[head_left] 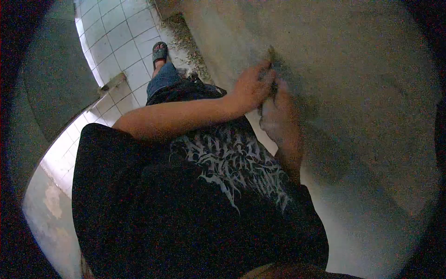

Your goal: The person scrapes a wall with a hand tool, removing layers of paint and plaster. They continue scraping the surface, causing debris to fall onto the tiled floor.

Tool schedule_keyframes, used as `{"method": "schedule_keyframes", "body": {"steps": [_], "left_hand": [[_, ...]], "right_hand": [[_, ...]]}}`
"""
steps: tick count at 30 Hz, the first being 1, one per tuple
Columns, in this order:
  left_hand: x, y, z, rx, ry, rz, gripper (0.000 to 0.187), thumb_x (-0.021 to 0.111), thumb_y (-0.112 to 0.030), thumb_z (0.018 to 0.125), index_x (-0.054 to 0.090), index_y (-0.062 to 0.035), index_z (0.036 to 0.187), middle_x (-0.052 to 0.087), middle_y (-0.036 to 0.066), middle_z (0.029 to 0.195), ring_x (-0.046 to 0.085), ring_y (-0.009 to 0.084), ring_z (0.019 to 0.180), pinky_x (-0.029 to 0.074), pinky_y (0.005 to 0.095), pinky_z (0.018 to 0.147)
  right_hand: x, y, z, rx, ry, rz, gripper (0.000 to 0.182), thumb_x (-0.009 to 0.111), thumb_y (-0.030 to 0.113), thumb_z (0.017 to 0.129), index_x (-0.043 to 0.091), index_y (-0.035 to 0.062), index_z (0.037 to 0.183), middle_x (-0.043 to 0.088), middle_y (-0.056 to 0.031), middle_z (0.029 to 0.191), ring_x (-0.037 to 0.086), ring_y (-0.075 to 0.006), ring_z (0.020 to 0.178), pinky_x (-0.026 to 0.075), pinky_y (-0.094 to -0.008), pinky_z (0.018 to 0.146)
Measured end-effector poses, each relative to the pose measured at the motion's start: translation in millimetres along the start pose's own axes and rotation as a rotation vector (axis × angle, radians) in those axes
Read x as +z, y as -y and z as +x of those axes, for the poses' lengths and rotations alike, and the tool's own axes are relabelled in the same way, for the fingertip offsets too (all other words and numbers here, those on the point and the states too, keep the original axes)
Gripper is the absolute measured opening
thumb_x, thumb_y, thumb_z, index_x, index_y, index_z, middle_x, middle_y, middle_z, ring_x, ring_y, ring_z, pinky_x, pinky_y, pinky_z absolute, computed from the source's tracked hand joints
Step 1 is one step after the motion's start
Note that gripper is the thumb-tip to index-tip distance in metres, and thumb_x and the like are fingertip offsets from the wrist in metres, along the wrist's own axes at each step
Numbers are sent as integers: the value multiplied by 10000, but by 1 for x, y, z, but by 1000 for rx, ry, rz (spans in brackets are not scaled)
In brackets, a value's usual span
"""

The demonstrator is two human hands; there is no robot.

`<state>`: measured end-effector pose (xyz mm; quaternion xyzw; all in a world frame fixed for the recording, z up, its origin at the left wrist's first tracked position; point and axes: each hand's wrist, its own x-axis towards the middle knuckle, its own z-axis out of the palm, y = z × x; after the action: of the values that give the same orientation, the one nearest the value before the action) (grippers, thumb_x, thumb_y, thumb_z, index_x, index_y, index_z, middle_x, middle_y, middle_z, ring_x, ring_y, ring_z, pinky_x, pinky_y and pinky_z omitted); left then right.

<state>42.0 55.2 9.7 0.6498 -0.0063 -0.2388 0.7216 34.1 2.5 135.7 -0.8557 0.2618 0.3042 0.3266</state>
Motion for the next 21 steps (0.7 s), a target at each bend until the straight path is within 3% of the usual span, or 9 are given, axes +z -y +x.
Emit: {"method": "schedule_keyframes", "body": {"steps": [2,7,9,10,12,16,18,21], "left_hand": [[0,14,5,115,-83,41,431,494,-255,883,475,20,1214,514,288,1150,483,417,1082,373,452,935],[-14,-5,-7,137,-32,52,415,483,-232,883,471,16,1215,556,284,1063,524,429,1004,405,451,879],[-14,-15,-10,122,-16,66,413,480,-225,882,468,20,1214,572,283,1021,540,433,969,419,448,853],[-14,-21,-11,86,24,7,410,480,-226,880,473,23,1205,579,282,989,548,436,944,429,441,833],[-13,-22,-15,31,65,-56,407,481,-228,879,479,26,1197,585,282,958,557,440,919,438,434,813],[-2,-9,-6,79,5,-13,367,480,-223,878,517,31,1140,585,280,944,564,438,892,445,435,788],[0,-6,-4,104,-17,-37,353,485,-222,875,532,33,1114,587,279,933,569,437,876,446,441,778],[2,-4,-3,-13,19,74,340,495,-222,872,542,35,1090,590,284,897,578,438,840,454,445,754]], "right_hand": [[4,-21,8,-47,-37,-103,369,406,151,891,376,-11,1221,586,-167,796,583,-257,688,458,-373,618],[12,-54,15,-201,-89,-251,420,402,147,893,336,-16,1274,571,-164,781,570,-219,599,458,-337,538],[15,-81,27,-320,-238,-632,423,385,156,902,325,-16,1284,557,-151,750,549,-188,537,440,-319,476],[13,-58,15,-327,-238,-633,423,385,156,902,325,-16,1284,557,-151,750,549,-188,537,440,-319,476],[8,5,-26,-42,-30,-22,403,368,172,911,338,0,1274,548,-142,718,545,-190,525,437,-320,464],[8,-4,-18,-29,-71,-68,372,359,186,913,371,22,1247,538,-123,691,525,-178,500,424,-322,445],[0,-1,-15,99,4,-132,355,366,200,912,388,31,1225,540,-112,683,527,-183,499,422,-318,445],[11,-9,-9,15,-110,-104,348,371,198,904,404,21,1202,544,-102,672,525,-177,497,423,-317,446]]}}
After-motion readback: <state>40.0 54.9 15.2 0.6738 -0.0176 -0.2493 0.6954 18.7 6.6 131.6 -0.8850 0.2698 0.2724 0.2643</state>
